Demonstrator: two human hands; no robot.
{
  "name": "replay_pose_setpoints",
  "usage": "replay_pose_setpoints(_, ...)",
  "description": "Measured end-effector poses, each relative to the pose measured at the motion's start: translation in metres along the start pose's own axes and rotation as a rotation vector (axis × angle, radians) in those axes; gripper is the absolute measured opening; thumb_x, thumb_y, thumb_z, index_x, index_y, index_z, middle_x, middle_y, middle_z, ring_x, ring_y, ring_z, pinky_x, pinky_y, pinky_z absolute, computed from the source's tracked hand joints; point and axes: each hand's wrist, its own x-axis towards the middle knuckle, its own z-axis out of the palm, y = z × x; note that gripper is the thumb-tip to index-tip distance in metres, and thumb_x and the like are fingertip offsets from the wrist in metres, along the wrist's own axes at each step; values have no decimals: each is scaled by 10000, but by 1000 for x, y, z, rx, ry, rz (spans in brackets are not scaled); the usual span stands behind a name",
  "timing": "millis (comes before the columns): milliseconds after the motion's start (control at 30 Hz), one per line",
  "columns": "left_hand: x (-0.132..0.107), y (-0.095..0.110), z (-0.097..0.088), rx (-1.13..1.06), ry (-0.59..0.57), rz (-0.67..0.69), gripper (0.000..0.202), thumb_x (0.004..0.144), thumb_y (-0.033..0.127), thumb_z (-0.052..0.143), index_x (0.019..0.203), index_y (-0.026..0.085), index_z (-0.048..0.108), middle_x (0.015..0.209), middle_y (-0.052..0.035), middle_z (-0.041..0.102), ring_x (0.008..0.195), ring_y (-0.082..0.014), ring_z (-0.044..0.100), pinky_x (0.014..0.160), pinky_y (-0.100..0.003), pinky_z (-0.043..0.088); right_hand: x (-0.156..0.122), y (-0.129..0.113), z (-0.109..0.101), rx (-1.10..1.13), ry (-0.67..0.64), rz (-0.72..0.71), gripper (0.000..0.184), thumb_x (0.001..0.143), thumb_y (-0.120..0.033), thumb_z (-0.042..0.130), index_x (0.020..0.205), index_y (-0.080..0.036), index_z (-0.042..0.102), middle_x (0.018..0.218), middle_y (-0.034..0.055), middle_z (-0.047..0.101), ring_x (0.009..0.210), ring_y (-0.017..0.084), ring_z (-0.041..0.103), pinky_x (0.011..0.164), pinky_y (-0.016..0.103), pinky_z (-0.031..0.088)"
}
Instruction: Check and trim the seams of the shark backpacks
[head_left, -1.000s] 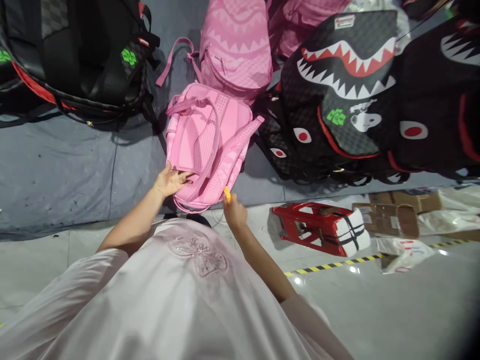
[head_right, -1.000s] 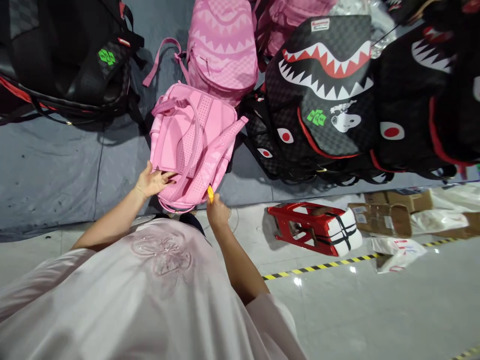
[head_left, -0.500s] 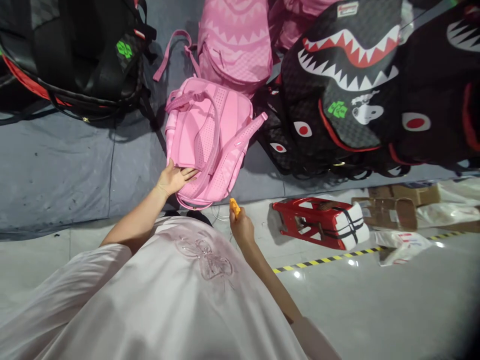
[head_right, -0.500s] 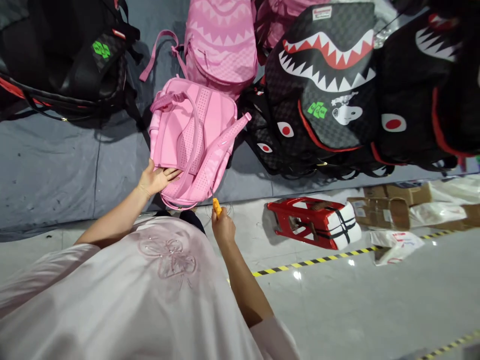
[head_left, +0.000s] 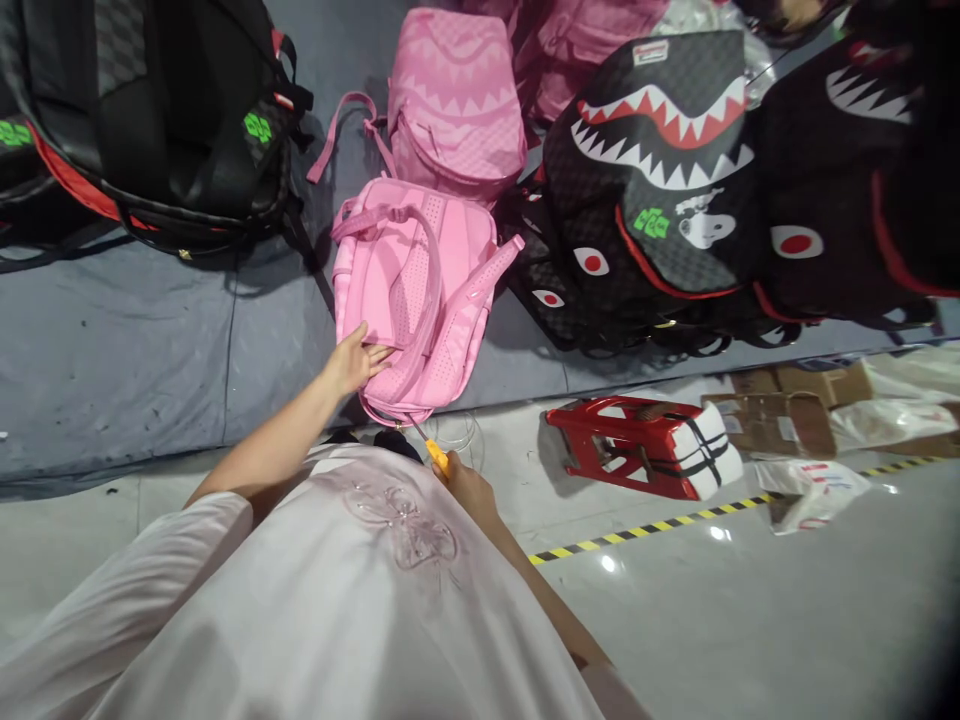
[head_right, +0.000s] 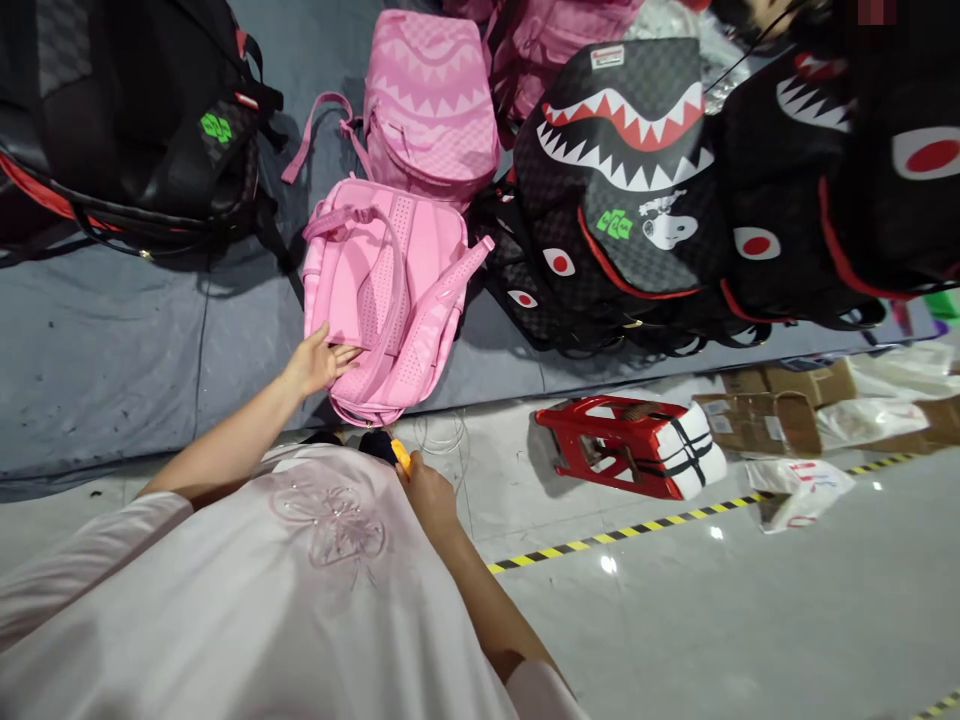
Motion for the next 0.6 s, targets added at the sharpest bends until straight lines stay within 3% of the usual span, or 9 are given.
replay_pose_setpoints(100, -34, -8, 8, 206, 108, 65, 617, 828, 481, 649, 1330, 149, 513, 1469, -220, 497, 1488, -398, 282, 1152, -553, 342, 2, -5, -2, 15, -21, 13, 290, 1017, -418, 403, 1121, -176, 523, 950, 118, 749, 867, 250, 708, 597, 283, 307)
replay_pose_setpoints(167, -53, -25, 17, 443, 127, 242, 771, 779, 319, 722, 1473, 211, 405, 1626, -148, 290, 1554, -341, 29, 1232, -541, 176, 2, -6, -2, 36, -34, 6, 295, 1003, -429, 451, 1139, -184, 545, 976, 113, 755, 910, 253, 714, 630, 282, 347)
replay_pose_setpoints(233, -57, -45, 26, 1011, 4, 518, 827, 763, 176, 699, 1521, 250, 377, 1671, -120, 165, 1555, -330, -20, 1241, -560, 86, 3, -6, -3, 61, -28, 1, 308, 998, -445, 469, 1164, -201, 557, 1017, 102, 756, 964, 245, 711, 674, 278, 382)
replay_pose_setpoints(300, -46, -60, 37, 1420, -115, 648, 852, 707, 43, 676, 1497, 257, 441, 1659, -148, 178, 1544, -375, 64, 1221, -611, 86, 5, -4, -4, 80, -9, 24, 311, 1006, -443, 454, 1168, -203, 567, 1038, 104, 754, 983, 242, 710, 694, 277, 402)
replay_pose_setpoints(333, -36, -65, 41, 1505, -138, 656, 863, 676, -8, 662, 1478, 251, 473, 1645, -167, 212, 1533, -399, 118, 1207, -632, 113, 5, -2, -5, 85, -1, 46, 308, 1009, -430, 449, 1162, -195, 575, 1035, 111, 754, 974, 245, 713, 690, 277, 406)
replay_pose_setpoints(400, -19, -66, 48, 1521, -101, 653, 862, 657, -49, 629, 1464, 224, 498, 1601, -193, 316, 1496, -418, 247, 1183, -629, 212, 5, 0, -6, 95, 14, 84, 294, 1008, -394, 456, 1154, -176, 587, 1008, 119, 758, 943, 248, 721, 662, 271, 404)
replay_pose_setpoints(467, -10, -57, 53, 1476, -36, 667, 862, 667, -50, 596, 1478, 217, 479, 1534, -170, 450, 1444, -372, 387, 1156, -543, 338, 4, 1, -5, 111, 38, 96, 288, 1013, -378, 450, 1153, -171, 592, 973, 108, 762, 916, 240, 727, 626, 257, 392)
replay_pose_setpoints(600, -17, -17, 73, 1340, 117, 686, 747, 747, 15, 529, 1460, 237, 503, 1344, -86, 656, 1228, -247, 625, 986, -340, 518, -3, 0, 6, 168, 177, 79, 345, 1027, -409, 383, 1258, -212, 547, 948, 63, 757, 875, 213, 730, 615, 239, 397)
